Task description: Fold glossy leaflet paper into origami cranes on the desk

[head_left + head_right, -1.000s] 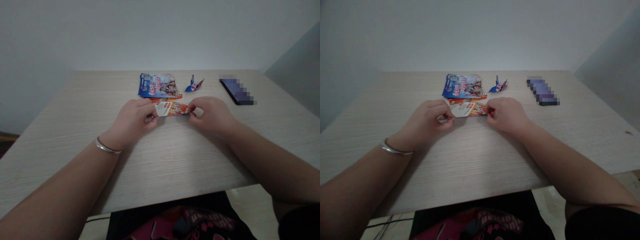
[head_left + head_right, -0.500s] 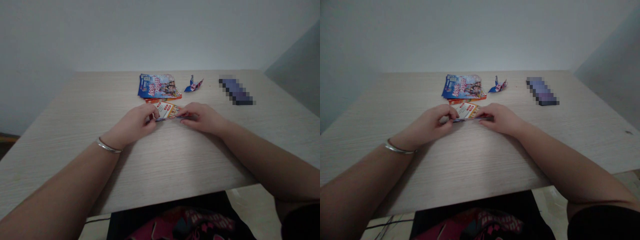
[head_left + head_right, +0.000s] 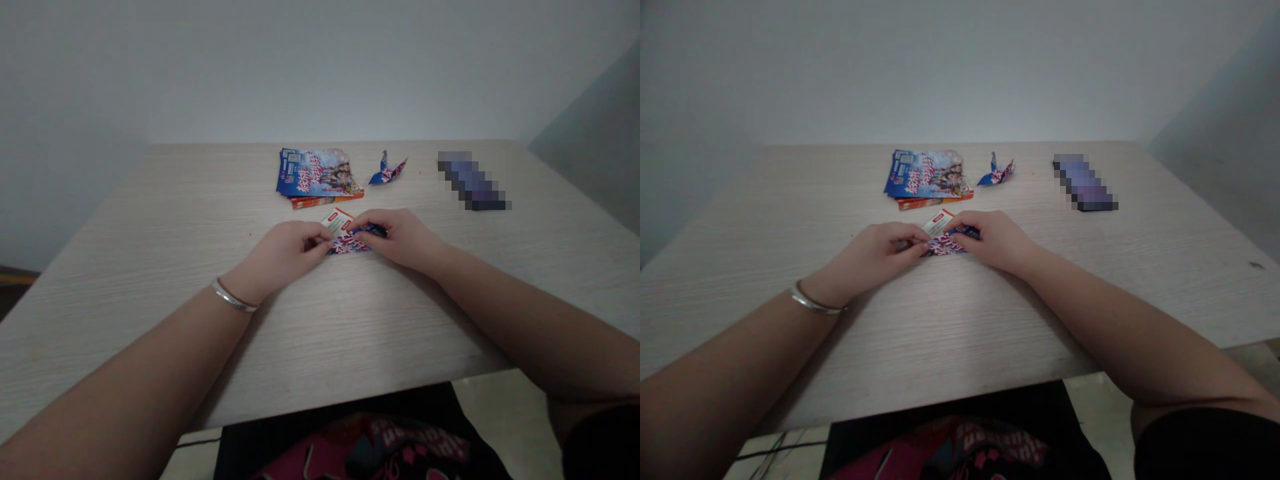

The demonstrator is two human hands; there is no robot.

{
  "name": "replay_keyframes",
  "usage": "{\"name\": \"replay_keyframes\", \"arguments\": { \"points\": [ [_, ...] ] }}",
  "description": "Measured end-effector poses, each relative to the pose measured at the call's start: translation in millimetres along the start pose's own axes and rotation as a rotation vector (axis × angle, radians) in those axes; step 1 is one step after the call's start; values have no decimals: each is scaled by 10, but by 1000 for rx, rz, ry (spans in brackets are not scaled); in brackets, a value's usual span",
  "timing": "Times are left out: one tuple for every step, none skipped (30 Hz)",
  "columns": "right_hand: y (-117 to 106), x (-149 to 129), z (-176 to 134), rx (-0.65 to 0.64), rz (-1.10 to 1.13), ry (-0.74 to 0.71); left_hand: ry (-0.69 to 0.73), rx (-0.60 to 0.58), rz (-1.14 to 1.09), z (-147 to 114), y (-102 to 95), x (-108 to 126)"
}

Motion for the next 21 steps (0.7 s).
{"name": "replay_keyframes", "arguments": {
  "points": [
    [0,17,3,3,17,7,-24,-3,-46,1,1,-23],
    [0,36,5,5,33,15,-48,-8,-83,3,4,-46],
    [-2,57,6,4,49,24,-69,-13,-113,5,8,-68],
    [-3,76,6,2,62,33,-87,-18,-136,7,13,-88],
    [-5,94,5,0,71,43,-102,-22,-153,9,19,-106],
    [-6,105,3,-2,75,52,-114,-29,-167,11,27,-119],
    [-7,108,1,-2,75,59,-123,-33,-182,13,35,-127],
    [-6,100,0,-2,74,60,-130,-27,-198,14,39,-129],
    [-4,81,0,0,72,55,-130,-13,-213,16,40,-121],
    [1,52,3,1,73,48,-124,11,-223,17,38,-104],
    [8,19,6,4,77,41,-117,40,-226,17,34,-79],
    [15,-16,11,10,84,34,-106,70,-227,17,30,-49],
    [21,-48,17,20,93,29,-106,100,-219,15,27,-23],
    [23,-76,22,37,102,26,-113,116,-219,13,33,-2],
    [22,-98,27,58,111,23,-117,129,-221,11,37,16],
    [20,-114,30,80,119,18,-125,136,-218,9,43,28],
    [19,-125,33,96,124,14,-133,141,-212,6,45,32],
    [22,-131,35,104,127,10,-141,147,-206,2,44,33],
    [28,-136,37,103,128,8,-148,153,-196,-1,38,31],
    [39,-139,39,92,130,9,-147,162,-183,-4,28,34],
    [52,-142,42,77,131,11,-136,170,-166,-4,15,46]
  ]
}}
Point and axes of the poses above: each hand's wrist, its own z-axis towards the middle knuckle, its own y-axis out of the palm, x = y × z, the point moved 6 cm from there along z, towards the middle knuckle, and after that the axes turned 5 degrees about -x, right-handed, at the moved point
